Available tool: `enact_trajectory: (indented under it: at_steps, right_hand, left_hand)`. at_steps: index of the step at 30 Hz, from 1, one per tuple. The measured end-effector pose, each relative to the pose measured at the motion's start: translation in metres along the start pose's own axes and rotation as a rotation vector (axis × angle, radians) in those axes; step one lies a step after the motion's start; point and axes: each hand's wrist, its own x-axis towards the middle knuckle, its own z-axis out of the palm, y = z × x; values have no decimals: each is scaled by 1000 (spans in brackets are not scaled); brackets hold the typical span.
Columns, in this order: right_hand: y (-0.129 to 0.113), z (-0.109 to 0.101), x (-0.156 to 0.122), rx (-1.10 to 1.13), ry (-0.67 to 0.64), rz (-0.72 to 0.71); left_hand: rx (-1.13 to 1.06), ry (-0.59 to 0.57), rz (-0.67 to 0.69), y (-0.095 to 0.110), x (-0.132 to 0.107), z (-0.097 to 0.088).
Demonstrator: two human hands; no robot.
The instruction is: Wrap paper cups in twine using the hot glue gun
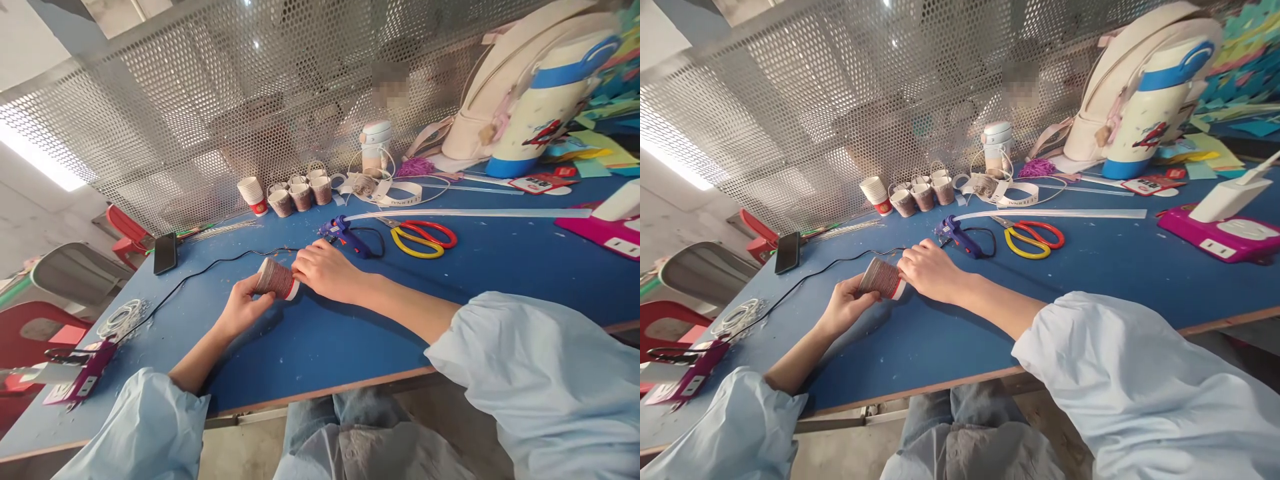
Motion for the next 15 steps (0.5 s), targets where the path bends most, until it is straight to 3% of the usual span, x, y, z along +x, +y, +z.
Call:
enact_trajectory:
  at_steps: [5, 11, 15]
  right_hand:
    - [-1, -1, 0, 202, -33, 63]
    - [6, 2, 0, 678, -58, 398]
    - [8, 3, -1, 888, -137, 411]
  left_hand:
    - [-39, -41, 2, -5, 1, -5]
    - [-127, -36, 35, -20, -1, -9]
    - [-277, -25, 74, -32, 1, -9]
